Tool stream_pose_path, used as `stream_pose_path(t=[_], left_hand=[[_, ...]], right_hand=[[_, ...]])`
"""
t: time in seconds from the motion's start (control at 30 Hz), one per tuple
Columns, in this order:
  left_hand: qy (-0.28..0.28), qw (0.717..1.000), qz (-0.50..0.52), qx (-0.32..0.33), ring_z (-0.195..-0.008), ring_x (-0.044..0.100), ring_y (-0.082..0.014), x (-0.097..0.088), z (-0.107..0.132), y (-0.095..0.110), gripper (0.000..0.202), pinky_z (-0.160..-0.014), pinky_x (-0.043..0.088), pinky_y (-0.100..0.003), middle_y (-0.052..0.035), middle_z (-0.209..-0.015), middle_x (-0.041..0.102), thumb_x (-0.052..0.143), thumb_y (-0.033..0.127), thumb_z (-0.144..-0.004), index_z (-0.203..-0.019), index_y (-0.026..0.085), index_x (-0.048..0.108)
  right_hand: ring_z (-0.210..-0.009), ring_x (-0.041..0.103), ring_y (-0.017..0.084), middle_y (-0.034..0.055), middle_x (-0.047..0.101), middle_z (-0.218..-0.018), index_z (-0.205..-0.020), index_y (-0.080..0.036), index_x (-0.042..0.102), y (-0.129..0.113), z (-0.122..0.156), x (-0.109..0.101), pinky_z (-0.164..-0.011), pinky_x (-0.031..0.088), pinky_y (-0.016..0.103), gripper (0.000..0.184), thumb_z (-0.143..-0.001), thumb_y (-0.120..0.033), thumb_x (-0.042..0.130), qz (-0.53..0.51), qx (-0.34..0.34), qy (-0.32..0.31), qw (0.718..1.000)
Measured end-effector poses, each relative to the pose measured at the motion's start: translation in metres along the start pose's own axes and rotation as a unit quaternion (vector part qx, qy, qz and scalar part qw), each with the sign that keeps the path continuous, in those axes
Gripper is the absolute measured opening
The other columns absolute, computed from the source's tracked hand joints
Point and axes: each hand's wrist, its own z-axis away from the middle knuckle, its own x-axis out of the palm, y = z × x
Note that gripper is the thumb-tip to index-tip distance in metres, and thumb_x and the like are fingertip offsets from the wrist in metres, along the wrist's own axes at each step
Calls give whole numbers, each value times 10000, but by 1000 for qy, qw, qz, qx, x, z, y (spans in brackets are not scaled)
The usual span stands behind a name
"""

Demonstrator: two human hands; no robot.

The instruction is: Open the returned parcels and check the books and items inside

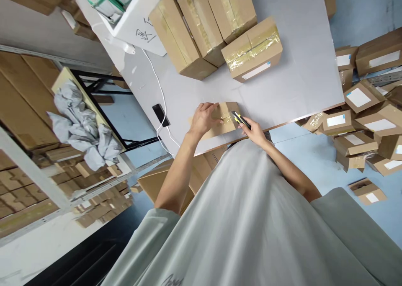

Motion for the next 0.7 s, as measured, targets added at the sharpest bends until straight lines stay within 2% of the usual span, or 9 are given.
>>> stream_pose_path(t=[0.13,0.23,0.33,0.47,0.7], left_hand=[[11,1000,5,6,-1422,633,-450,4,5,3,708,-1285,489,-647,-250,-1550,707,767,377,-993,-1642,132,621],[32,999,8,4,-1606,532,-453,19,17,11,696,-1370,392,-685,-313,-1693,593,572,364,-1095,-1710,48,503],[54,998,19,-18,-1707,439,-444,39,27,17,682,-1423,307,-699,-339,-1765,507,428,378,-1147,-1718,7,466],[80,995,44,-48,-1747,389,-436,55,31,20,695,-1437,281,-706,-330,-1801,466,399,425,-1161,-1729,30,466],[105,992,51,-53,-1763,374,-404,63,37,21,707,-1451,266,-682,-300,-1807,478,357,499,-1180,-1727,71,489]], right_hand=[[-695,789,183,43,880,-1078,-1442,-247,748,0,0,3,-724,664,316,504,-1094,-600,652,-1,-1,8,1000],[-700,792,190,36,878,-1077,-1484,-270,733,-2,-2,5,-749,681,335,534,-1093,-624,657,2,-3,8,1000],[-721,811,204,41,883,-1105,-1540,-281,709,-5,-5,6,-814,704,369,531,-1114,-589,637,23,-8,4,1000],[-720,821,221,61,889,-1117,-1553,-258,716,-6,-10,5,-876,711,407,504,-1130,-516,624,52,-8,-2,999],[-721,822,218,55,888,-1099,-1568,-266,721,-4,-10,5,-862,713,398,538,-1137,-571,619,48,-4,4,999]])
